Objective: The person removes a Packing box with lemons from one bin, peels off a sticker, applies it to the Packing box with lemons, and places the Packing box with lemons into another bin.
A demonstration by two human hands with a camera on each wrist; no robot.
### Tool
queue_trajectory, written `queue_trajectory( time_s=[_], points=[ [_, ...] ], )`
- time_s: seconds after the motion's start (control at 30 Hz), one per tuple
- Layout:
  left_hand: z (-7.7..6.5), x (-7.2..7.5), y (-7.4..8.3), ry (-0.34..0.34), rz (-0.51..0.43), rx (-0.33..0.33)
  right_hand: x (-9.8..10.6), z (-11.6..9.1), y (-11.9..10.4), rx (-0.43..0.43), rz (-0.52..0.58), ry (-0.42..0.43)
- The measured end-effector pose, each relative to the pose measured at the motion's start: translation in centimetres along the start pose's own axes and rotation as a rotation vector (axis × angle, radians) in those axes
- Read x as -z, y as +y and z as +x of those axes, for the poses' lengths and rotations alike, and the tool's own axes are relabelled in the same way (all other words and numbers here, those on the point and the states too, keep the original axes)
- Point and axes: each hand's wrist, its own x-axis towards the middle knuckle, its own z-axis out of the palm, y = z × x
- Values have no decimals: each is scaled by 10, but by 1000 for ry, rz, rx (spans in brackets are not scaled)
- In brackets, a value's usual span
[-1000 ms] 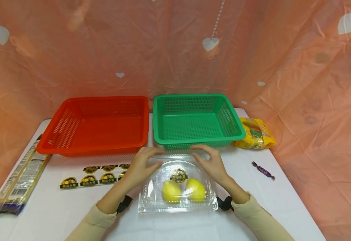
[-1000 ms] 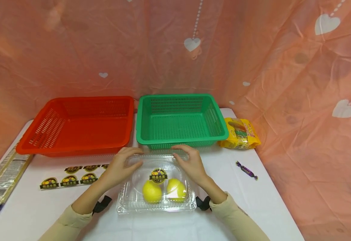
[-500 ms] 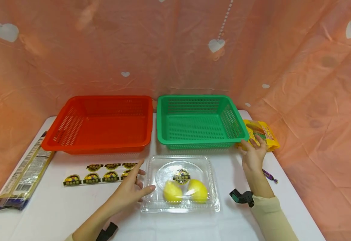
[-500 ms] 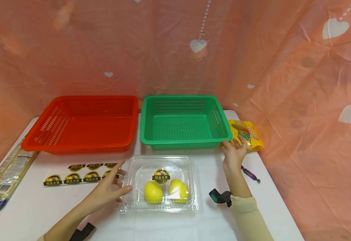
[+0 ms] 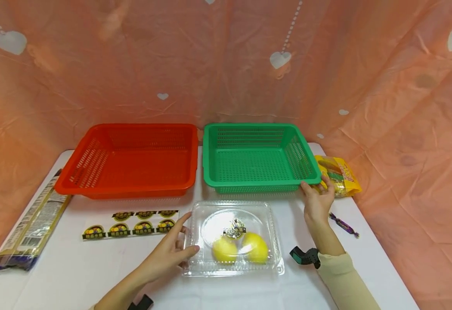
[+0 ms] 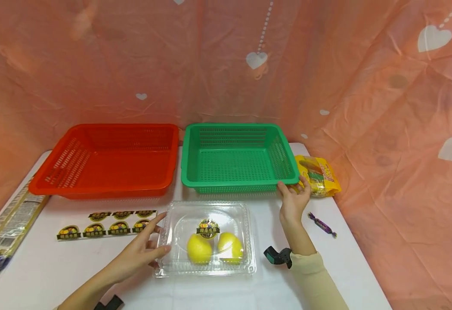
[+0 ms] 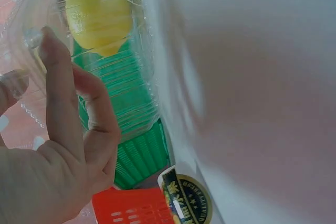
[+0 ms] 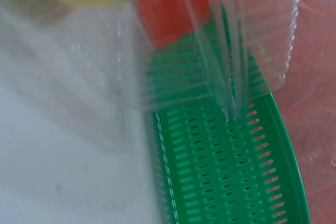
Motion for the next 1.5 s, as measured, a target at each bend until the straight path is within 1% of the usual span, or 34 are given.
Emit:
queue_trajectory(
  time_s=[0.13,0.3,0.37,0.5,0.57,0.63,0.7,0.77,0.83,0.87,0.97,1.0,1.07,1.17,1.27,1.33,1.4,1.5],
  points=[
    [-2,4,7,-26,17,-12,3,1,0,10,21,11],
    [-2,12,22,-69,54,-58,5,-1,-2,11,49,11],
    [1,17,29,-89,57,-70,6,-1,-2,8,40,14],
    [7,24,46,-133,36,-69,6,0,-1,5,42,20],
    [13,27,57,-147,18,-72,6,1,0,3,42,16],
    [21,28,70,-161,-8,-77,7,1,0,-3,25,14],
    [34,28,86,-165,-31,-78,9,1,-1,-1,-56,17],
    [51,27,103,-162,-58,-86,10,0,-2,-6,-129,26],
    [70,25,119,-149,-68,-90,11,0,-2,3,-148,27],
    [80,24,127,-136,-64,-90,11,0,-2,4,-145,27],
    [114,22,145,-105,-70,-79,9,1,0,11,-51,18],
    [125,21,150,-98,-73,-73,9,2,1,11,-18,14],
    [150,20,157,-94,-81,-65,9,3,1,8,-3,16],
    [185,21,162,-107,-101,-27,8,4,2,3,-7,12],
    [212,23,161,-130,-84,25,7,4,2,-11,-9,9],
    [226,24,158,-147,-65,61,6,3,1,-19,-5,5],
    [237,25,154,-170,-50,87,5,2,0,-22,0,0],
    [249,25,150,-202,-70,128,4,2,0,-24,3,-6]
  ],
)
